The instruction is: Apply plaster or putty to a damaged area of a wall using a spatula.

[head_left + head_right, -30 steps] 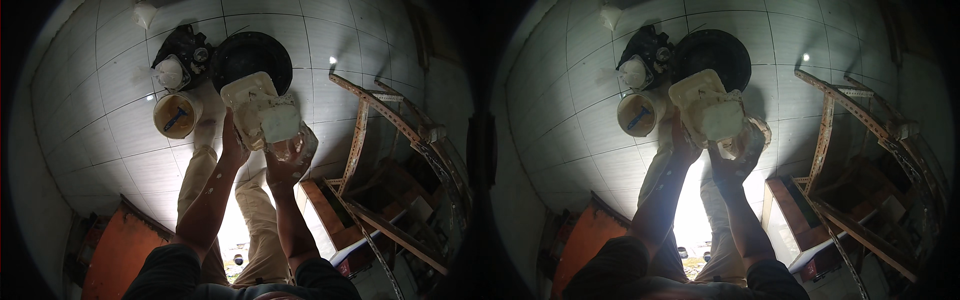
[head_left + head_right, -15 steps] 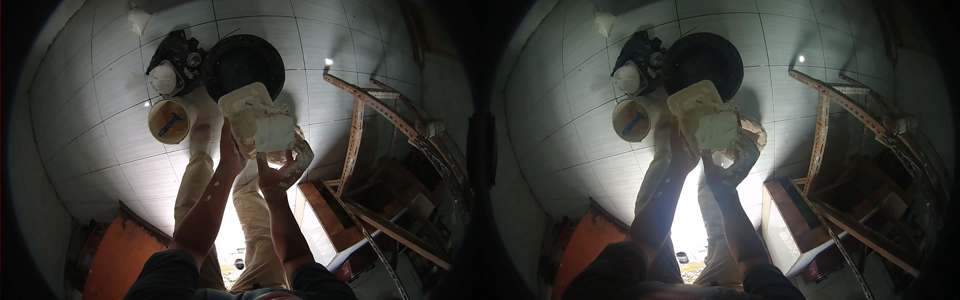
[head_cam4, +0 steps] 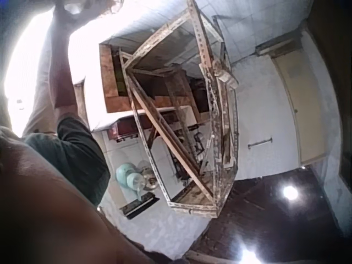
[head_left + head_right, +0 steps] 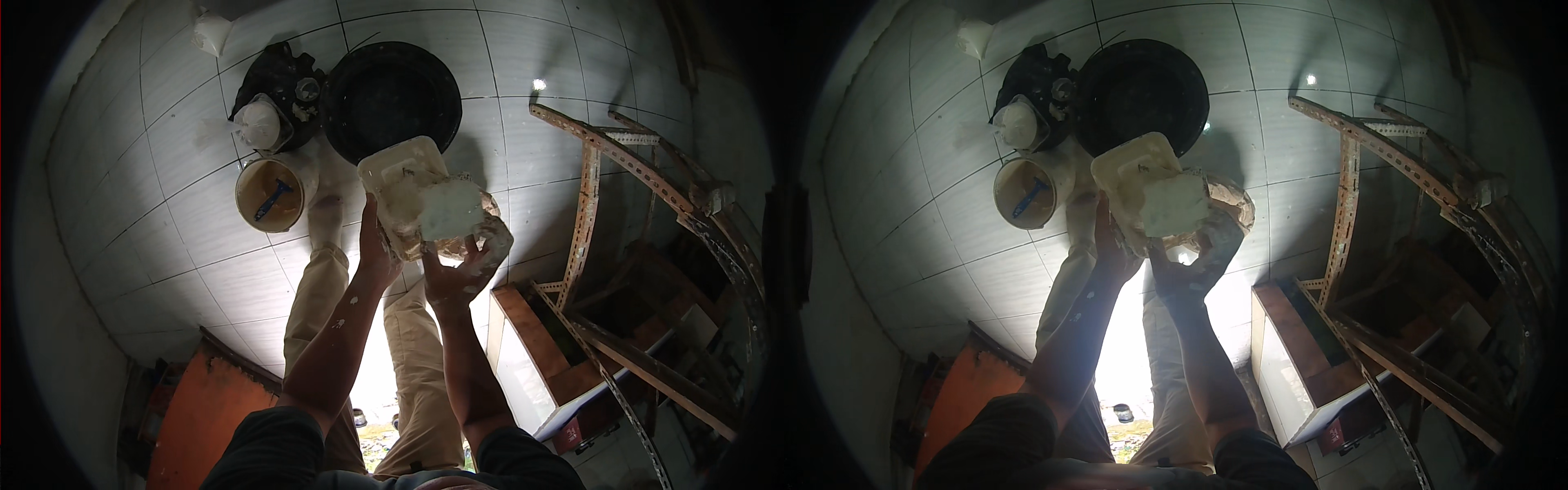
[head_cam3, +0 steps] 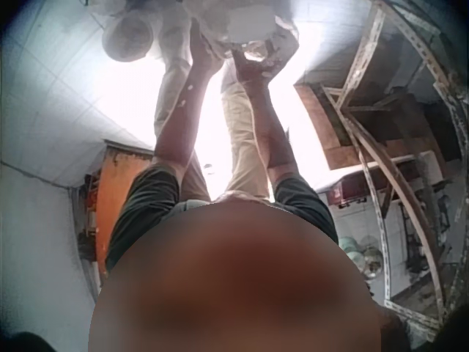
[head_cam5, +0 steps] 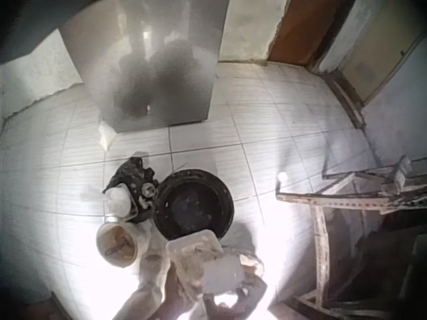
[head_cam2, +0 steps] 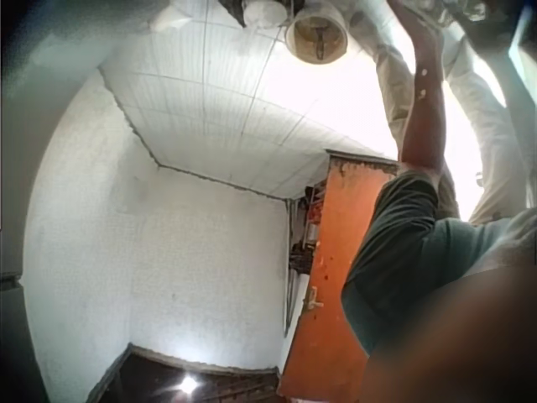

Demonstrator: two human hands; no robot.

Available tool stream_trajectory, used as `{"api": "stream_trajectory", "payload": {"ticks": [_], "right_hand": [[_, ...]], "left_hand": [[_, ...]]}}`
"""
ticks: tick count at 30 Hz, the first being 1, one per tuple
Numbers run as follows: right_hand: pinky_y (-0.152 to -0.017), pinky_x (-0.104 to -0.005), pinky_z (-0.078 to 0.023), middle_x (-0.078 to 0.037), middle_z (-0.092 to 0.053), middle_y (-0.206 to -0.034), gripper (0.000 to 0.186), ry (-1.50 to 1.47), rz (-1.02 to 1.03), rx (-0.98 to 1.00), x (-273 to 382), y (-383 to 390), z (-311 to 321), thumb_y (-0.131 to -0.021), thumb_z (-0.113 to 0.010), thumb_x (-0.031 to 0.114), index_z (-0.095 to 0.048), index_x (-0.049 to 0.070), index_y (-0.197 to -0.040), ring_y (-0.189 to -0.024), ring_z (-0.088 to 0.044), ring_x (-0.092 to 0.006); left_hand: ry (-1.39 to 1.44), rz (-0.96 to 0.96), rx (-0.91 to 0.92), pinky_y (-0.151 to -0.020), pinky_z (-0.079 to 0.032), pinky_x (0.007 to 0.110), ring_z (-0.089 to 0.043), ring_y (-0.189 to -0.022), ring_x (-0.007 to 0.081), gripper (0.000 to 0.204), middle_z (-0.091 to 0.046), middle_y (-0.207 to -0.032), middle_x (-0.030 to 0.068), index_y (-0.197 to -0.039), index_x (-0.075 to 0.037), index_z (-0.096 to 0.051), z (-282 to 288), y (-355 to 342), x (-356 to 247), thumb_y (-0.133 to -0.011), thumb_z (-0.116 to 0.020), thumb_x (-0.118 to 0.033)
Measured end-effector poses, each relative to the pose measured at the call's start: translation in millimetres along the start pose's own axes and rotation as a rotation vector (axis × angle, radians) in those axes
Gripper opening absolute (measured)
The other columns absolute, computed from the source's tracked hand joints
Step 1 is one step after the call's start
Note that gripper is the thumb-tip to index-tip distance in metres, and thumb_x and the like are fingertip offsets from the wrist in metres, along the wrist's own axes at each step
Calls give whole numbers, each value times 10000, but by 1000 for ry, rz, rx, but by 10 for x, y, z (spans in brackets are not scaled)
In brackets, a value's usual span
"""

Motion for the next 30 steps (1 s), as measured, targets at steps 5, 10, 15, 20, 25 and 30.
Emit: {"api": "stream_trajectory", "payload": {"ticks": [5, 10, 15, 20, 25, 30], "right_hand": [[-981, -406, -479, -109, -435, -1270, 737, -430, -243, -79, -56, -36, 104, -708, -838, 96, -337, 79, -1249, -1206, -456, -231], [-995, -402, -454, -117, -445, -1250, 640, -611, -279, -178, -432, -13, 347, -800, -772, 213, -354, 22, -1245, -1182, -475, -238], [-973, -427, -480, -144, -418, -1255, 673, -312, -171, -232, -416, -42, 481, -795, -776, 209, -321, 26, -1255, -1167, -477, -255], [-876, -377, -525, -155, -370, -1266, 738, 81, 262, -198, -125, -197, 142, -715, -837, 177, -330, 22, -1227, -1162, -461, -278], [-907, -402, -508, -142, -436, -1211, 631, 100, 263, -101, -327, -141, -234, -662, -841, 127, -499, 45, -1186, -1132, -499, -285], [-926, -386, -491, -122, -426, -1221, 669, -59, 36, -96, -232, -141, -78, -700, -817, 110, -387, 48, -1209, -1169, -465, -260]], "left_hand": [[-49, 15, 54, -994, -440, 438, -500, -1210, 261, 722, -503, -1304, 128, -1408, -68, -377, 4, -7, -42, -949, -378, -626], [-48, -35, 7, -1014, -431, 450, -483, -1226, 277, 728, -446, -1363, 144, -1429, -61, -333, -34, -56, -46, -957, -372, -614], [-66, -19, 33, -1012, -433, 442, -480, -1230, 271, 720, -445, -1366, 142, -1431, -64, -328, 6, -102, -5, -960, -377, -605], [-100, 3, 18, -999, -437, 428, -506, -1203, 255, 704, -485, -1332, 121, -1414, -71, -364, 4, -126, 58, -956, -389, -605], [-139, -40, 64, -985, -444, 412, -533, -1170, 253, 688, -535, -1278, 116, -1393, -77, -397, 7, -123, 95, -952, -403, -604], [-115, -1, 5, -1005, -438, 428, -519, -1194, 263, 677, -504, -1315, 130, -1410, -73, -370, 37, -78, 69, -967, -377, -585]]}}
Point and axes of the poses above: each hand's wrist, its own y-axis away from the middle knuckle, its own z-axis out of the back of the hand, x = y × z, the point moved 2 cm from there along -y, towards the middle knuckle
